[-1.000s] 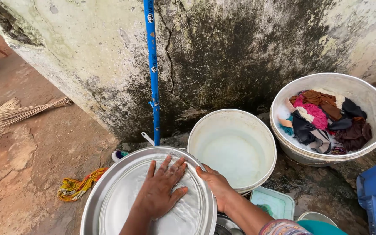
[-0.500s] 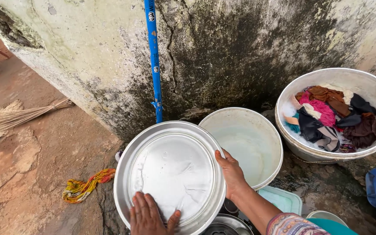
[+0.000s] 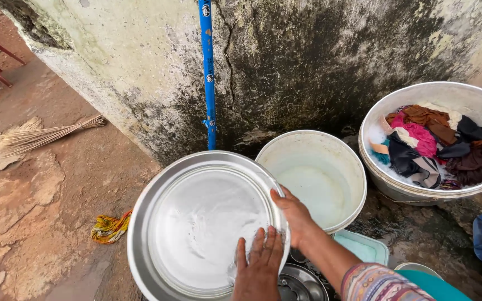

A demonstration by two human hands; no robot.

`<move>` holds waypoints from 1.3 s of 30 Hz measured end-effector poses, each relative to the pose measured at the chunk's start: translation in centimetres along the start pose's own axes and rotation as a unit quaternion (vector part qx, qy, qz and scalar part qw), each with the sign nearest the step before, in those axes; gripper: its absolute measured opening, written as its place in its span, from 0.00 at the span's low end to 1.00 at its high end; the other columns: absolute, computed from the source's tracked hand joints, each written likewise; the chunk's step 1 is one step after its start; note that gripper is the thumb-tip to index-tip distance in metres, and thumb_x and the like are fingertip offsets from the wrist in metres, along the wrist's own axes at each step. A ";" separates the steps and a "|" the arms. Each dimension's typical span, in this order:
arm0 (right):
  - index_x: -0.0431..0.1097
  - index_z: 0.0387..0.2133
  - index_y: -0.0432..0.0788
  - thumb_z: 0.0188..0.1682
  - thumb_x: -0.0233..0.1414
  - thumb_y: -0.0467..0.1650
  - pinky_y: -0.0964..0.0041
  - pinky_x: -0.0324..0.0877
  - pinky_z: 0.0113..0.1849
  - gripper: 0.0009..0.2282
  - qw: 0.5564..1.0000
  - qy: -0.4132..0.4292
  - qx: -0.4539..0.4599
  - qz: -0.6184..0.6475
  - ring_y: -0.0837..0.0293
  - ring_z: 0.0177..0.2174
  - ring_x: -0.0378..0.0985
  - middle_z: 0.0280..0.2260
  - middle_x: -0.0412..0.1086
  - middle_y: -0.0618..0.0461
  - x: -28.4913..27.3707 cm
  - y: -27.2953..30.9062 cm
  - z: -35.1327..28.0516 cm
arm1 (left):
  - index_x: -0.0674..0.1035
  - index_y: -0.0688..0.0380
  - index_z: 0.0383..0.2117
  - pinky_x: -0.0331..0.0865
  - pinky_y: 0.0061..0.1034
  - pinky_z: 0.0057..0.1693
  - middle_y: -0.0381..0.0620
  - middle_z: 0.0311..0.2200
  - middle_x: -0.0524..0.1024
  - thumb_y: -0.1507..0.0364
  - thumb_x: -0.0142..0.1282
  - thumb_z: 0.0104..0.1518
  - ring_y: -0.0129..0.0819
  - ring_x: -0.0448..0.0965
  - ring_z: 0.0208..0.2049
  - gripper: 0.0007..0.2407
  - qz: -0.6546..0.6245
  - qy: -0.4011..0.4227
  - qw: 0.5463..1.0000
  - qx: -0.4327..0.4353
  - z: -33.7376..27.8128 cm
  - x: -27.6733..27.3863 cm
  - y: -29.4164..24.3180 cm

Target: Washing various metal dishes and utensils in buckets of water at an outdoor station.

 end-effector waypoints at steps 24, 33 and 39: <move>0.68 0.50 0.33 0.60 0.34 0.33 0.62 0.76 0.42 0.18 0.968 0.023 -0.146 0.204 0.56 0.38 0.76 0.46 0.74 0.41 -10.6 3.0 16.5 | 0.87 0.43 0.45 0.76 0.34 0.51 0.43 0.36 0.83 0.75 0.60 0.51 0.38 0.82 0.42 0.16 -0.134 0.191 0.969 -0.083 2.6 -24.3 7.0; 0.65 0.59 0.39 0.58 0.44 0.40 0.44 0.44 0.63 0.22 0.766 0.106 -0.471 -0.424 0.45 0.65 0.53 0.65 0.57 0.42 11.1 2.6 -0.6 | 0.76 0.67 0.54 0.72 0.36 0.57 0.55 0.46 0.81 0.79 0.56 0.58 0.40 0.81 0.47 0.17 -0.697 -0.349 0.537 -0.322 -5.5 2.1 21.1; 0.59 0.65 0.46 0.55 0.40 0.51 0.36 0.42 0.63 0.31 0.667 -0.089 -0.436 -0.597 0.36 0.67 0.47 0.68 0.51 0.39 2.8 3.4 10.1 | 0.76 0.70 0.54 0.72 0.39 0.56 0.58 0.47 0.80 0.77 0.54 0.61 0.42 0.81 0.46 0.15 -0.739 -0.333 0.467 -0.354 -2.6 6.7 20.6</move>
Point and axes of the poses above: each hand's wrist, its own z-axis towards the middle knuckle, its own x-axis out of the palm, y = z × x, the point moved 4 cm from there along z, towards the middle knuckle
